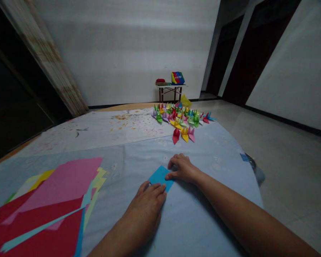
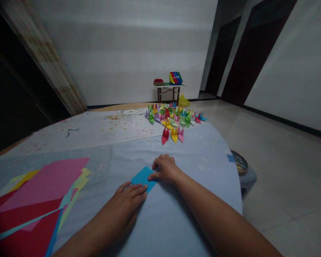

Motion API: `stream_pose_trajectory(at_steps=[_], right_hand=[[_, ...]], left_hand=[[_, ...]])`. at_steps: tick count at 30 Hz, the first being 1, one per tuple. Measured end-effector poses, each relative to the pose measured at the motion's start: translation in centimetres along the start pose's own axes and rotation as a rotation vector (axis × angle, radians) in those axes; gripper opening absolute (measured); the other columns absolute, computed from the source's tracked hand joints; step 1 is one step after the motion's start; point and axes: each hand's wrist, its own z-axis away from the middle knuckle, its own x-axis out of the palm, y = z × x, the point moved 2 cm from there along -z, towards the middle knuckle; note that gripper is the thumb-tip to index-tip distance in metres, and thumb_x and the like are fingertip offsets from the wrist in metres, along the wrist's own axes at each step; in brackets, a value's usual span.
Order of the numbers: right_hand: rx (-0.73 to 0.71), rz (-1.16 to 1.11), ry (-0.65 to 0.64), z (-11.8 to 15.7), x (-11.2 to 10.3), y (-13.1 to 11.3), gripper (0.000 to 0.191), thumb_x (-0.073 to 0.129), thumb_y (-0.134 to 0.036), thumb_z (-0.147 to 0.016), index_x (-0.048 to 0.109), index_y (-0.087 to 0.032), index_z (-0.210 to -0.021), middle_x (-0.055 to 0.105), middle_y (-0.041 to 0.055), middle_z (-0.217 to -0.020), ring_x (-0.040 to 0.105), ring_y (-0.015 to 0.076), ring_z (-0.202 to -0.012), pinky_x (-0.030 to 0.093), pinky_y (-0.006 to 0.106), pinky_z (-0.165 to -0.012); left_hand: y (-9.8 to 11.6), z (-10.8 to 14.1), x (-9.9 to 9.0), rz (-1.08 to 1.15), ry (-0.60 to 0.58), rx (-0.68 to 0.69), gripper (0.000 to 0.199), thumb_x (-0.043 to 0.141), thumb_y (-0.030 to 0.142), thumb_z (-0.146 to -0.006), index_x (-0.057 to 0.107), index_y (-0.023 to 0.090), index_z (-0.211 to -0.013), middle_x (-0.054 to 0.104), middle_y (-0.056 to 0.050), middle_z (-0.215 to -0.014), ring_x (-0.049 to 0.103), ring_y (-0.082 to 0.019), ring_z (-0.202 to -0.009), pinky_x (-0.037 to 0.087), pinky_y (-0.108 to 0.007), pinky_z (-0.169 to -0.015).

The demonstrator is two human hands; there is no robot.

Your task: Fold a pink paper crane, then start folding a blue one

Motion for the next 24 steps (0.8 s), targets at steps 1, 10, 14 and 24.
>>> stream_pose_trajectory(at_steps=[1,10,14,24], right_hand=[[0.02,-0.004,0.007,-0.1,0.0,0.1,0.036,0.068,-0.052,-0.062,0.063,-0.022,-0.082,0.057,0.0042,-0.09,0.045,0.0215,-0.091,0.03,0.033,-0.077],[-0.077,-0.065,0.063,0.6,-0.8,-0.7,0.02,0.053,-0.035,-0.082,0.063,-0.018,-0.083,0.06,0.0046,-0.08,0.049,0.0166,-0.081,0.034,0.027,-0.073],[-0.147,-0.021,-0.002,1.4,-0.8,-1.4,0.023,0.056,-0.038,-0.08,0.062,-0.018,-0.088,0.058,0.0053,-0.083,0.049,0.0169,-0.081,0.035,0.027,-0.072],[-0.224,0.12,0.008,0.7,0.2,-2.1,0.023,0.053,-0.038,-0.083,0.059,-0.022,-0.099,0.054,0.0072,-0.095,0.044,0.0202,-0.092,0.03,0.032,-0.076]], left_hand=[[0.0,0.1,0.0,0.002,0.001,-0.003,0.042,0.043,0.011,-0.077,0.052,0.021,-0.117,0.051,-0.007,-0.128,0.042,-0.023,-0.12,0.022,-0.047,-0.103],[-1.0,0.1,0.4,0.087,0.204,0.086,0.032,0.044,0.01,-0.079,0.057,0.023,-0.105,0.057,-0.004,-0.116,0.048,-0.021,-0.108,0.032,-0.044,-0.097],[-2.4,-0.4,0.9,0.123,0.296,0.088,0.03,0.045,0.013,-0.08,0.057,0.024,-0.105,0.057,-0.005,-0.111,0.049,-0.02,-0.103,0.038,-0.039,-0.091],[-5.0,-0.3,1.4,0.168,0.327,-0.046,0.046,0.051,0.019,-0.076,0.047,0.027,-0.121,0.048,-0.007,-0.122,0.043,-0.024,-0.111,0.035,-0.043,-0.096]])
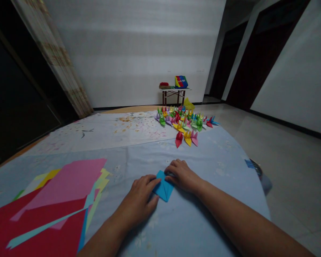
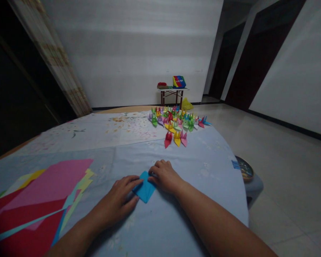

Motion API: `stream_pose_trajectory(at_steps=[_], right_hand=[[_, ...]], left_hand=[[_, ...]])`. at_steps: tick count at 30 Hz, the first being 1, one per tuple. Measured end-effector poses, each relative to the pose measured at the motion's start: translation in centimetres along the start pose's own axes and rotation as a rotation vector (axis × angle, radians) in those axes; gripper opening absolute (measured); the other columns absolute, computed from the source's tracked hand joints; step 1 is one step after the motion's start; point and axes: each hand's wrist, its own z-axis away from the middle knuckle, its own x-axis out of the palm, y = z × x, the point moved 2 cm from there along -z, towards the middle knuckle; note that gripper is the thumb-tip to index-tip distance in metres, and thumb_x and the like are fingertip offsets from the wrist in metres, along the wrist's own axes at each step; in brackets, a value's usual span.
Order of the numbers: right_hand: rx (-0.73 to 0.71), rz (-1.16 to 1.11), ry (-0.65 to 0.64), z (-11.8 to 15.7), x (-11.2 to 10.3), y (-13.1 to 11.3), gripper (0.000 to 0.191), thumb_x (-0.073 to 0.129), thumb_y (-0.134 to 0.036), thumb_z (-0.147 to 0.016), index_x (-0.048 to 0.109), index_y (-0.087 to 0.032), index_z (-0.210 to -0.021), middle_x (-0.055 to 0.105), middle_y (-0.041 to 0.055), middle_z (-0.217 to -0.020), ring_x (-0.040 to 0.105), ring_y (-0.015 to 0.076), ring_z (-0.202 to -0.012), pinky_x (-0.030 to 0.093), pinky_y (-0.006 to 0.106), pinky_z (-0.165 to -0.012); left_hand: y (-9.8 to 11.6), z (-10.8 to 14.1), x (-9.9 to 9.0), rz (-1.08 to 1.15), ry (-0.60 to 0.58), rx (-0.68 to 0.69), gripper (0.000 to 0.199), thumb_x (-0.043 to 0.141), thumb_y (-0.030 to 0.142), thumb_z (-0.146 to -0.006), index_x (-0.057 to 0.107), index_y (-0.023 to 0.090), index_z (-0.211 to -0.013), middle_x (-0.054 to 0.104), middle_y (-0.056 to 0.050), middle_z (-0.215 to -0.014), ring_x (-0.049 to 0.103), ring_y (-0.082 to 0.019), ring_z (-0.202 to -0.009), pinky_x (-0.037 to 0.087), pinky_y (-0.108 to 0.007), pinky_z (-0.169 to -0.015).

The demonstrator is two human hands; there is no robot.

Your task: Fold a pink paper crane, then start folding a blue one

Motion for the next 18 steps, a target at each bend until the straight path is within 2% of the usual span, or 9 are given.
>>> stream_pose_trajectory(at_steps=[5,11,14,18], right_hand=[[-0.042,0.016,0.029,-0.5,0.1,-0.4,0.021,0.052,-0.035,-0.084,0.059,-0.02,-0.098,0.055,0.0072,-0.093,0.045,0.0196,-0.091,0.032,0.032,-0.076],[-0.126,-0.058,0.001,0.2,-0.4,-1.3,0.017,0.051,-0.03,-0.084,0.06,-0.017,-0.091,0.056,0.007,-0.089,0.048,0.0168,-0.085,0.037,0.028,-0.074],[-0.206,-0.103,-0.033,0.6,-0.7,-1.6,0.026,0.053,-0.039,-0.082,0.061,-0.018,-0.094,0.055,0.0076,-0.091,0.048,0.0178,-0.086,0.038,0.03,-0.076],[-0.272,-0.147,-0.066,1.0,-1.1,-1.7,0.048,0.058,-0.056,-0.071,0.06,-0.019,-0.102,0.055,0.009,-0.098,0.046,0.0208,-0.092,0.037,0.034,-0.08]], left_hand=[[0.4,-0.3,-0.6,0.149,-0.067,-0.012,0.05,0.051,0.011,-0.071,0.048,0.028,-0.118,0.048,-0.004,-0.113,0.046,-0.02,-0.106,0.038,-0.035,-0.094],[0.4,-0.7,-0.8,0.198,-0.074,-0.026,0.028,0.052,0.015,-0.075,0.058,0.025,-0.101,0.05,-0.002,-0.099,0.051,-0.016,-0.093,0.041,-0.029,-0.085],[0.3,-0.8,-0.9,0.21,-0.085,-0.021,0.024,0.052,0.019,-0.077,0.059,0.025,-0.099,0.052,-0.002,-0.098,0.051,-0.016,-0.091,0.042,-0.029,-0.083],[0.1,-0.7,-1.4,0.197,-0.108,-0.013,0.021,0.051,0.023,-0.081,0.06,0.025,-0.099,0.054,-0.002,-0.101,0.052,-0.016,-0.093,0.042,-0.029,-0.084]])
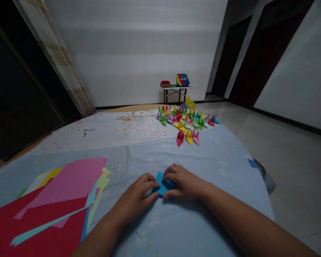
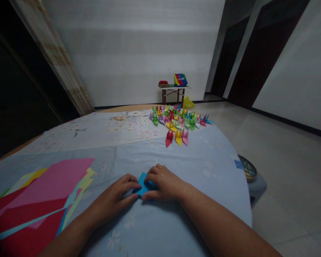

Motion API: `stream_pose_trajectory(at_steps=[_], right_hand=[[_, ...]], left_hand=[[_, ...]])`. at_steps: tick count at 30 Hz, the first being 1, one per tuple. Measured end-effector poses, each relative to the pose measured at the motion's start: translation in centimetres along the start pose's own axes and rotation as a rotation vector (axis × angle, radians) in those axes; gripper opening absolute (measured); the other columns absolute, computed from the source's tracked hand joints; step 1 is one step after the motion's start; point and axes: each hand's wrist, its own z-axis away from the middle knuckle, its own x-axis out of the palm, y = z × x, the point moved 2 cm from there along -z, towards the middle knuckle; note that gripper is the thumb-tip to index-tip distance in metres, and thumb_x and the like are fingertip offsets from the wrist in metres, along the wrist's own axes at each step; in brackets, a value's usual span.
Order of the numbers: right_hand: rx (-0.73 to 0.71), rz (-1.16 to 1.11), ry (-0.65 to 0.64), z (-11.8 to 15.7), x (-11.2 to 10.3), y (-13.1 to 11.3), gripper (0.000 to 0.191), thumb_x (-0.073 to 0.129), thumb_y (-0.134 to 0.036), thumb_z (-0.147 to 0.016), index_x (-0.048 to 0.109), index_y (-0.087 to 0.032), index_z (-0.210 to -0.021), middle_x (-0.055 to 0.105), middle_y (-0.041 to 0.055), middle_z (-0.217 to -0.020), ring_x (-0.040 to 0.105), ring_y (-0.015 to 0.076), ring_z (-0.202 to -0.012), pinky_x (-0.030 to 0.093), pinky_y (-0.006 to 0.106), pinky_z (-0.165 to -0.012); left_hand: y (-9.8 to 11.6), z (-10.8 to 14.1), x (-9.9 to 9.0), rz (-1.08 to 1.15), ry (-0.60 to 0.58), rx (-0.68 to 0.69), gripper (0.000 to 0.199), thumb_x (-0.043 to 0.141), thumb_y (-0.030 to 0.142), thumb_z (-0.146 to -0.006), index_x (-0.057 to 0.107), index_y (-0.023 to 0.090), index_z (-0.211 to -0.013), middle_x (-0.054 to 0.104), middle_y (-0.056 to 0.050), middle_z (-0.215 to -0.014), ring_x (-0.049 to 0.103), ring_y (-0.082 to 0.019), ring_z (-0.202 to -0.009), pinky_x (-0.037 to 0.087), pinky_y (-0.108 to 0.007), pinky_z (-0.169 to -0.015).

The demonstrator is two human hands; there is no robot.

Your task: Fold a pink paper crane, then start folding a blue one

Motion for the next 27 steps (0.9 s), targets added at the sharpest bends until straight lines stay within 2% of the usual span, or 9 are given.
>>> stream_pose_trajectory(at_steps=[4,9,15,20,27], right_hand=[[-0.015,-0.011,-0.03,0.1,-0.2,-0.3,0.056,0.061,-0.059,-0.066,0.058,-0.02,-0.106,0.054,0.0089,-0.103,0.045,0.022,-0.096,0.037,0.035,-0.083],[-0.011,-0.005,-0.061,0.0,-0.5,-0.7,0.053,0.062,-0.055,-0.067,0.058,-0.02,-0.107,0.054,0.009,-0.106,0.045,0.0227,-0.097,0.036,0.036,-0.085],[-0.011,-0.008,-0.056,0.0,-0.5,-0.8,0.044,0.063,-0.051,-0.068,0.059,-0.019,-0.098,0.055,0.0081,-0.104,0.044,0.0219,-0.097,0.036,0.036,-0.084],[-0.011,-0.009,-0.063,0.2,-0.3,-0.7,0.027,0.062,-0.044,-0.072,0.064,-0.022,-0.087,0.054,0.0058,-0.107,0.044,0.0215,-0.097,0.035,0.036,-0.085],[0.008,-0.032,-0.092,0.3,-0.6,-0.8,0.022,0.059,-0.042,-0.075,0.066,-0.025,-0.086,0.051,0.0058,-0.112,0.044,0.0223,-0.1,0.034,0.039,-0.087]], left_hand=[[0.2,0.1,-0.4,-0.082,-0.012,0.042,0.019,0.049,0.026,-0.084,0.062,0.027,-0.098,0.055,-0.003,-0.105,0.05,-0.017,-0.098,0.04,-0.032,-0.086],[0.8,-0.2,-0.3,-0.227,-0.041,0.124,0.019,0.045,0.028,-0.087,0.063,0.026,-0.094,0.061,-0.003,-0.096,0.051,-0.019,-0.092,0.039,-0.034,-0.082],[1.5,-0.4,-0.1,-0.305,-0.051,0.123,0.017,0.045,0.022,-0.085,0.061,0.024,-0.092,0.062,-0.003,-0.089,0.052,-0.019,-0.087,0.037,-0.033,-0.078],[0.7,-0.2,-0.3,-0.19,-0.002,0.083,0.027,0.048,0.009,-0.076,0.061,0.025,-0.094,0.061,-0.002,-0.095,0.051,-0.018,-0.092,0.037,-0.034,-0.084],[-1.5,-0.6,-0.2,0.084,0.037,-0.059,0.018,0.051,0.02,-0.08,0.063,0.024,-0.092,0.064,-0.001,-0.092,0.055,-0.016,-0.089,0.041,-0.03,-0.084]])
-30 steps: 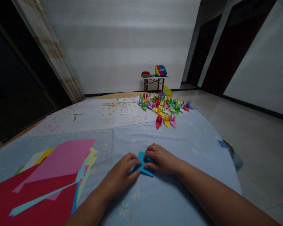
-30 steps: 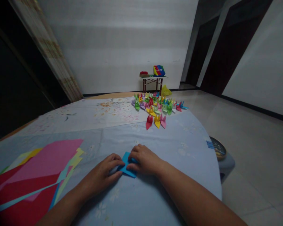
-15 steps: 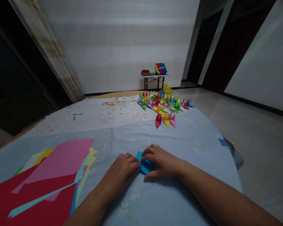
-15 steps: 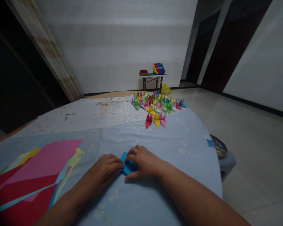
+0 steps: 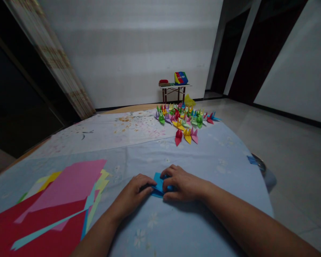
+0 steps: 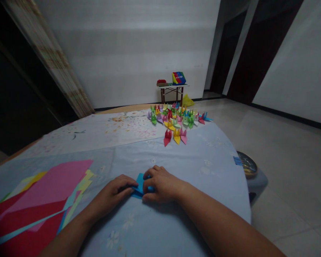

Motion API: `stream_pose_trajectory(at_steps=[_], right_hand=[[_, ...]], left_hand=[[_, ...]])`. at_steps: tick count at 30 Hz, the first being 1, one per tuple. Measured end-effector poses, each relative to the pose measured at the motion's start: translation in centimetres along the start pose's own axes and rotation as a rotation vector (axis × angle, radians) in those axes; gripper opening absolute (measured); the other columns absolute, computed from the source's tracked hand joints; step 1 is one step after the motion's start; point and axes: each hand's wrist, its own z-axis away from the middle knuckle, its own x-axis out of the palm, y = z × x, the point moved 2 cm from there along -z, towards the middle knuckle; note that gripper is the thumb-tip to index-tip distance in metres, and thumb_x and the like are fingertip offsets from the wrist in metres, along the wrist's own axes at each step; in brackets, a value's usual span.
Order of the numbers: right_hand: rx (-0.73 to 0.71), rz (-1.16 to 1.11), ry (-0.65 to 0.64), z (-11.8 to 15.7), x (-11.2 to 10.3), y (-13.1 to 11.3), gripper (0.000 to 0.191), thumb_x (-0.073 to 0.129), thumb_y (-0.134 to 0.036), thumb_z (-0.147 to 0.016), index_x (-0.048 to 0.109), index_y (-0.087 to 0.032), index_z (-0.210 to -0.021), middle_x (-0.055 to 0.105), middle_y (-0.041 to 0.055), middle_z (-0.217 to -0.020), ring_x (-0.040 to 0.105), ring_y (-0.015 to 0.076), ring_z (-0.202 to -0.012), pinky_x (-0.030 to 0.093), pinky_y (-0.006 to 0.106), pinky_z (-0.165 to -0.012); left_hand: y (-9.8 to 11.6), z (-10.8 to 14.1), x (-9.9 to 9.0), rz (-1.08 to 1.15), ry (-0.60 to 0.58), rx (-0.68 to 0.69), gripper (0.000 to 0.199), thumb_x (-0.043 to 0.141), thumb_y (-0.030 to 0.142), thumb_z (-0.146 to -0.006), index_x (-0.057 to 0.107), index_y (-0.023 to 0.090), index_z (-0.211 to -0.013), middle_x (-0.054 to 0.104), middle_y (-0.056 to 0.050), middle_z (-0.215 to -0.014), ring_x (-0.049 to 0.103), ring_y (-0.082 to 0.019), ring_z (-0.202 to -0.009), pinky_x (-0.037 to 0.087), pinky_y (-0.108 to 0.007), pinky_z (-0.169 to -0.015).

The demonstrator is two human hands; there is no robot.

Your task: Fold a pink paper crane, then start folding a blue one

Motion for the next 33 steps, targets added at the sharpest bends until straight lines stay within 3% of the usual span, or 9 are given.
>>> stream_pose_trajectory(at_steps=[5,14,27,33], right_hand=[[-0.005,-0.036,-0.011,0.1,-0.2,0.1,0.025,0.059,-0.046,-0.074,0.066,-0.027,-0.089,0.05,0.0055,-0.114,0.042,0.0233,-0.104,0.033,0.04,-0.089],[0.007,-0.089,0.014,-0.1,0.1,1.0,0.025,0.054,-0.023,-0.077,0.059,-0.024,-0.102,0.053,0.0055,-0.108,0.043,0.0206,-0.1,0.034,0.037,-0.088],[0.075,0.044,0.047,-0.1,0.6,1.1,0.034,0.054,-0.027,-0.077,0.051,-0.02,-0.111,0.053,0.0087,-0.104,0.043,0.0224,-0.096,0.032,0.038,-0.082],[0.121,0.081,0.056,0.2,0.2,1.1,0.031,0.055,-0.029,-0.078,0.053,-0.019,-0.108,0.052,0.0096,-0.101,0.043,0.023,-0.095,0.032,0.038,-0.081]], left_hand=[[0.1,-0.5,0.2,0.015,0.009,0.014,0.016,0.051,0.025,-0.082,0.065,0.023,-0.088,0.064,-0.001,-0.089,0.056,-0.016,-0.088,0.041,-0.029,-0.084],[0.7,-1.6,0.7,-0.053,0.007,-0.07,0.019,0.049,0.028,-0.081,0.065,0.022,-0.086,0.063,-0.001,-0.083,0.055,-0.017,-0.084,0.041,-0.029,-0.08],[1.4,-2.1,1.1,-0.009,0.146,-0.133,0.014,0.051,0.027,-0.079,0.062,0.021,-0.085,0.059,-0.001,-0.084,0.055,-0.016,-0.079,0.043,-0.029,-0.075],[1.6,-2.7,1.0,0.048,0.101,-0.07,0.014,0.051,0.026,-0.079,0.063,0.02,-0.083,0.061,-0.001,-0.082,0.056,-0.016,-0.078,0.043,-0.027,-0.075]])
